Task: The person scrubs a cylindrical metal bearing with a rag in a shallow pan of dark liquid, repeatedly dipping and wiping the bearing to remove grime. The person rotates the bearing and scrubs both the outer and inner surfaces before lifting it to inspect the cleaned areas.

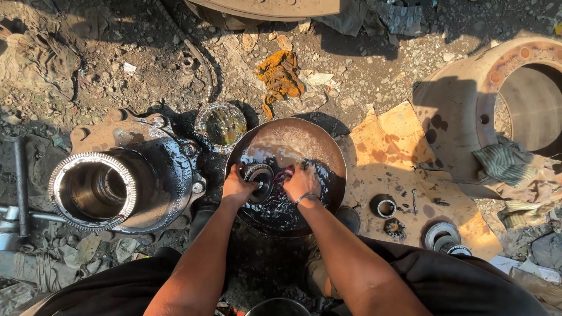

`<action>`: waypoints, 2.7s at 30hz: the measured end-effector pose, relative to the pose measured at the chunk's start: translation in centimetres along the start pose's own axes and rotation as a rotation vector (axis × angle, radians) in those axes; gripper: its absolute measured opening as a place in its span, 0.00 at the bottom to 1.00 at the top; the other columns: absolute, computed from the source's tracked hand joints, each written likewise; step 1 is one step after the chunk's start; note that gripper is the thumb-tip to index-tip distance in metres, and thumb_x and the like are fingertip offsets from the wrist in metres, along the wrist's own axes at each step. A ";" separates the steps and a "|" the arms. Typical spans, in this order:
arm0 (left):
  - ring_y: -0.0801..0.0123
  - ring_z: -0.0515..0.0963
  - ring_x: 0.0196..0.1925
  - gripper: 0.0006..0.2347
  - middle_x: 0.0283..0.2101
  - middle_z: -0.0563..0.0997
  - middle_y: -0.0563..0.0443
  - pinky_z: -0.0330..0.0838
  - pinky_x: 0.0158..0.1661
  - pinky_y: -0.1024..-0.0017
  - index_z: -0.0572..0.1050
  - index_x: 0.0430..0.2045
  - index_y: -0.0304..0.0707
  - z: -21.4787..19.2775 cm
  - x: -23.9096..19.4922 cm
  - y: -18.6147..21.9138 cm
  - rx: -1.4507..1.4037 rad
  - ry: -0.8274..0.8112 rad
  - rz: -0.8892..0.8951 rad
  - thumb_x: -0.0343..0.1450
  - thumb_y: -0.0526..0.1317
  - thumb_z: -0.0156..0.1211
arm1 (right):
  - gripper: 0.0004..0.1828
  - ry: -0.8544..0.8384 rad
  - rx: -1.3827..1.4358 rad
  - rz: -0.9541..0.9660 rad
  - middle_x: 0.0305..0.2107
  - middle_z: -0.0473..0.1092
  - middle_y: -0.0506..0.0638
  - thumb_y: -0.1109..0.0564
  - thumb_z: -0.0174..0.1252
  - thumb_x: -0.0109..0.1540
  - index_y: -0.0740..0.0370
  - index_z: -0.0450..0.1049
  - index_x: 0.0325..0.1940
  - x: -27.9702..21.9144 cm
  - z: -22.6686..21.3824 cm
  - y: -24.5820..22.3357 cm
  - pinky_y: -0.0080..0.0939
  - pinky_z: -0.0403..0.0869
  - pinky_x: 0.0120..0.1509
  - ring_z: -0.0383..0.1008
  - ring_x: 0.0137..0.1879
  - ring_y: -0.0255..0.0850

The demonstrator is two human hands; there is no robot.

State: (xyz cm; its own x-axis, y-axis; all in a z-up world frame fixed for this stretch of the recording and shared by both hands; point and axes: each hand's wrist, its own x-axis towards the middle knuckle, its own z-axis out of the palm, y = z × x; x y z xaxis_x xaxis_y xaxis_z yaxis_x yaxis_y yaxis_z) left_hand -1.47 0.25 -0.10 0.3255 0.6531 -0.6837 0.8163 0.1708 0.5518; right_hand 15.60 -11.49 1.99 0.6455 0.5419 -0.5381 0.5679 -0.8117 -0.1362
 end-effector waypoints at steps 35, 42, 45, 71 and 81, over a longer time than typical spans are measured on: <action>0.68 0.79 0.52 0.31 0.54 0.82 0.45 0.71 0.53 0.72 0.68 0.65 0.31 0.3 0.9 1.3 -0.709 -0.223 0.039 0.64 0.31 0.70 | 0.09 0.145 0.337 -0.550 0.39 0.74 0.59 0.58 0.59 0.59 0.61 0.79 0.42 -1.9 -3.8 -4.2 0.53 0.74 0.55 0.76 0.47 0.57; 0.67 0.81 0.49 0.28 0.53 0.82 0.41 0.74 0.52 0.72 0.70 0.64 0.28 1.0 2.1 1.2 -0.813 -0.227 0.010 0.66 0.30 0.67 | 0.13 0.273 0.390 -0.709 0.43 0.74 0.57 0.63 0.59 0.58 0.62 0.79 0.47 -1.9 -0.7 -2.5 0.49 0.75 0.51 0.77 0.46 0.53; 0.68 0.81 0.52 0.35 0.59 0.78 0.47 0.71 0.54 0.73 0.64 0.67 0.34 1.0 1.9 0.9 -0.513 -0.226 0.064 0.61 0.27 0.70 | 0.10 -0.037 0.641 -0.279 0.32 0.77 0.55 0.61 0.59 0.63 0.60 0.79 0.48 0.8 1.7 -2.3 0.40 0.75 0.43 0.80 0.36 0.44; 0.59 0.82 0.51 0.33 0.54 0.82 0.38 0.74 0.51 0.68 0.64 0.68 0.37 0.7 2.0 1.4 -0.195 -0.178 0.204 0.64 0.34 0.67 | 0.04 0.294 0.563 -0.547 0.32 0.78 0.57 0.62 0.62 0.57 0.62 0.77 0.36 -0.3 -0.5 -4.7 0.48 0.76 0.45 0.79 0.40 0.53; 0.63 0.78 0.57 0.35 0.61 0.78 0.42 0.69 0.58 0.71 0.61 0.69 0.36 -0.9 2.1 1.1 -0.305 -0.243 0.139 0.64 0.30 0.68 | 0.03 0.074 0.471 -0.324 0.31 0.78 0.59 0.60 0.60 0.61 0.59 0.80 0.36 2.2 -3.1 -7.1 0.48 0.77 0.43 0.80 0.37 0.52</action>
State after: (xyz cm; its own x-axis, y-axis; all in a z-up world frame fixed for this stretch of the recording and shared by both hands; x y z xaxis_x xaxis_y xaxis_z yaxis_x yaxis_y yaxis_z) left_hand -0.35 2.44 -0.53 0.5553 0.4986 -0.6656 0.5895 0.3285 0.7379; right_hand 14.62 -3.84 4.37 0.5201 0.7793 -0.3495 0.4651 -0.6016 -0.6494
